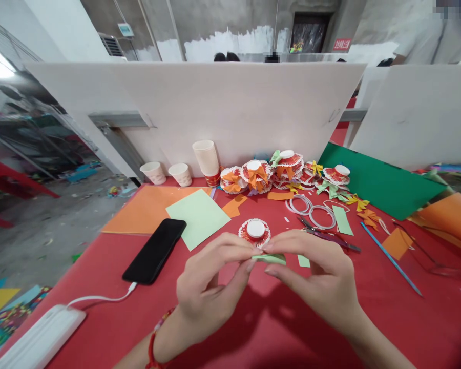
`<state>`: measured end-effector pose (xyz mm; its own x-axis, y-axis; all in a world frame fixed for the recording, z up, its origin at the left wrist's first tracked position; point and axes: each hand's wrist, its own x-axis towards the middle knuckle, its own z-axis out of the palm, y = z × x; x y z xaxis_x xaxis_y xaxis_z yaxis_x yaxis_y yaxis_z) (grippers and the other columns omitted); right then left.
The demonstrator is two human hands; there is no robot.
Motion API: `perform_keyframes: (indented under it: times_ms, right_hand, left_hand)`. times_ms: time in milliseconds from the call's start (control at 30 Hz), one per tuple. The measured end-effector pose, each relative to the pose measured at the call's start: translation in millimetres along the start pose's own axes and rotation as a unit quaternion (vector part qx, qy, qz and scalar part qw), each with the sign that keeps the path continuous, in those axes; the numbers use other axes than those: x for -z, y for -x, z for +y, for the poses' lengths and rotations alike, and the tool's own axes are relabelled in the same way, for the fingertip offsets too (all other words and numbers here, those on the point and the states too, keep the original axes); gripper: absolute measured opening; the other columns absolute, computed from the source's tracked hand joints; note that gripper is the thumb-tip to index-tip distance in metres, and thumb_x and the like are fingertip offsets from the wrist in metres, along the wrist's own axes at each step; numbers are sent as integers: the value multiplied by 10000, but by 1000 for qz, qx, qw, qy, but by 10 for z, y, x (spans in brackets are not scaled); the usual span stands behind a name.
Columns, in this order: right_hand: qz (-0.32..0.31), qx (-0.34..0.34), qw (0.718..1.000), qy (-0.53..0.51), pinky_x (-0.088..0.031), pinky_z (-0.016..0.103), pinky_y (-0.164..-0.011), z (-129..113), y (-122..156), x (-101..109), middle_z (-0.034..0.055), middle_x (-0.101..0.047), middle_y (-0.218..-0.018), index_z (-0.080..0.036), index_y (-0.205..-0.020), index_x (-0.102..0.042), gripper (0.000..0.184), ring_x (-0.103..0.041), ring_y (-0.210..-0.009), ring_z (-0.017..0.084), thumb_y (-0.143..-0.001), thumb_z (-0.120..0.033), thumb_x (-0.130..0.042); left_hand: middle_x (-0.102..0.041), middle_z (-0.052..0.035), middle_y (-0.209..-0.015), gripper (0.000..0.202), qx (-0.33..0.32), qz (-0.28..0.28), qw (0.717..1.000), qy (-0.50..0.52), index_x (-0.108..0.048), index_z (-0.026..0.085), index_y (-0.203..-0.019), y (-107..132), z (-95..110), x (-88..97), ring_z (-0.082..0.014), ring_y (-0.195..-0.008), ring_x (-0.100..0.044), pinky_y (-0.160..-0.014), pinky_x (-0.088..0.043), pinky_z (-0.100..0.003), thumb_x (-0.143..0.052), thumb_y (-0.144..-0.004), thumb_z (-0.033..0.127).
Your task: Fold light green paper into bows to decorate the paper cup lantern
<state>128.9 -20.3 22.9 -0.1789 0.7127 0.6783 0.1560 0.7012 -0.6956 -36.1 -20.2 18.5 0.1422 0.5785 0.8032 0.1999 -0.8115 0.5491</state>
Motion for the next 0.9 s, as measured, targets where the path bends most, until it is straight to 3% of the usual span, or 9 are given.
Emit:
perform_keyframes:
  times_ms: [100, 300, 600, 900]
  right_hand:
    - [18, -15, 1000, -8, -562, 228, -646, -23, -9, -1, 12, -732, -713, -181, -789, -720, 122, -678, -667, 134, -718, -85, -747]
    - [40, 5, 999, 11, -562, 227, -627, -17, -3, -9, 36, -724, -691, -151, -752, -716, 120, -674, -635, 135, -713, -38, -727]
    - [24, 72, 994, 75, -553, 210, -661, -1, 16, -6, 77, -721, -698, -95, -767, -708, 71, -677, -664, 136, -743, -28, -704]
    - [-2, 88, 992, 88, -543, 218, -633, -35, 23, 15, 85, -697, -687, -77, -762, -703, 68, -648, -653, 135, -767, -17, -671]
  left_hand:
    - [-685, -54, -747, 220, -34, -16, 999, 13, -671, 150, -902, 17, -29, 3, -148, -685, -648, -633, -564, -259, -598, -778, -17]
    - [-704, -53, -737, 207, -17, -15, 1000, 7, -689, 148, -874, 9, -32, -10, -145, -677, -668, -628, -569, -233, -661, -745, -11]
    - [-717, -43, -715, 182, -26, -20, 999, -1, -689, 161, -856, -5, -47, 10, -142, -646, -674, -612, -579, -236, -658, -763, 7]
    - [-695, -59, -731, 146, -56, -23, 998, 10, -661, 137, -865, -5, -40, 27, -153, -676, -669, -648, -585, -271, -621, -795, 15]
